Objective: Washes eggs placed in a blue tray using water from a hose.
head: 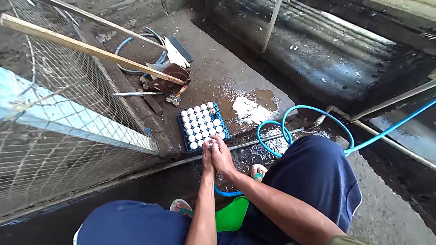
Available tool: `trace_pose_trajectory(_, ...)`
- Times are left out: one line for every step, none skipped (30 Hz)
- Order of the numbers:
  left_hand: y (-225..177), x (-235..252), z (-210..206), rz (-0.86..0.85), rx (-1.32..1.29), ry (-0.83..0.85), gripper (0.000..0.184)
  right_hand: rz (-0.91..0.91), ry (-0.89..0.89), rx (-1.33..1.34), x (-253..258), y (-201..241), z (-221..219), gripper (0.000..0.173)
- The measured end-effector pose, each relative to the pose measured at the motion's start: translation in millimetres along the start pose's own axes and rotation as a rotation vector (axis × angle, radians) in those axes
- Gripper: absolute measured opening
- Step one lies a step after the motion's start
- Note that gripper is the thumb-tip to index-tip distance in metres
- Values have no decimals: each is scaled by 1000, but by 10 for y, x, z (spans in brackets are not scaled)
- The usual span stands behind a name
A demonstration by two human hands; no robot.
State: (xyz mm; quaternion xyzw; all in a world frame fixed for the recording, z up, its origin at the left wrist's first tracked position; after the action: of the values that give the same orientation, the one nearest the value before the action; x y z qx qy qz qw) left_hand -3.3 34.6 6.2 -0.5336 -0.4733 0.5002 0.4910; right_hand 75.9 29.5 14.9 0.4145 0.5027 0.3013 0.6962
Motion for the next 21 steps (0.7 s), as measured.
trace_pose_trajectory(11,-13,-2,12,-2,12,48,1,-8,24,23,-30,16,46)
trace_pose_trajectory(18,-1,-19,31,23,23,48,-36,-46,66,107,-53,53,45)
trace_pose_trajectory(25,21,-28,41,27,33,50,-88,-72,111,193,-56,83,45)
trace_pose_trajectory(34,32,-37,35,27,23,50,-131,-86,136,215,-58,83,46)
trace_pose_trajectory(37,32,-38,23,15,3,50,-129,-87,133,169,-55,59,46)
trace_pose_trajectory(43,33,-41,5,-6,-6,48,-81,-73,110,93,-43,37,46)
trace_pose_trajectory(37,19,-51,27,-32,-8,45,-20,-67,86,43,-46,32,46)
trace_pose_trajectory(33,1,-44,76,-54,23,46,-7,-61,69,63,-55,51,44)
trace_pose_trajectory(35,-4,-23,145,-52,52,49,-45,-58,73,158,-74,75,41)
trace_pose_trajectory(59,5,-10,209,-22,43,48,-131,-30,117,287,-120,88,36)
trace_pose_trajectory(103,35,-32,244,-8,35,43,-237,13,188,403,-178,87,33)
trace_pose_trajectory(124,58,-39,271,-50,81,35,-321,39,260,471,-214,76,34)
trace_pose_trajectory(137,81,-25,274,-74,105,32,-357,43,306,476,-212,66,36)
trace_pose_trajectory(154,110,-5,256,-77,95,30,-341,26,304,449,-183,63,39)
trace_pose_trajectory(152,141,18,227,-75,87,34,-272,13,242,412,-121,65,40)
trace_pose_trajectory(132,164,25,203,-100,103,41,-171,1,141,363,-36,72,41)
trace_pose_trajectory(106,172,15,189,-107,97,46,-75,-17,41,314,36,67,41)
trace_pose_trajectory(70,164,10,204,-93,87,50,-16,-28,-18,290,82,59,41)
trace_pose_trajectory(45,166,14,227,-48,74,53,-25,-29,-29,316,94,55,40)
trace_pose_trajectory(55,177,27,258,-27,73,56,-95,-22,4,390,69,50,37)
trace_pose_trajectory(85,189,20,289,-27,78,59,-187,-2,44,466,27,42,35)
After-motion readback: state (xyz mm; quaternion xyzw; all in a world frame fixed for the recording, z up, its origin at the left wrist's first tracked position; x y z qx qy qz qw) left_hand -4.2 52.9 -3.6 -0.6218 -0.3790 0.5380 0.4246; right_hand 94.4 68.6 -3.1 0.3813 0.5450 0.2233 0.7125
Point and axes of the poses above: each hand's wrist, its own x-axis towards the middle knuckle, its own z-axis out of the back of the hand, y = z × x, the point moved 5 cm from there along x, towards the middle knuckle, and after that the axes turned 10 degrees about -z, right-handed, at the moved point
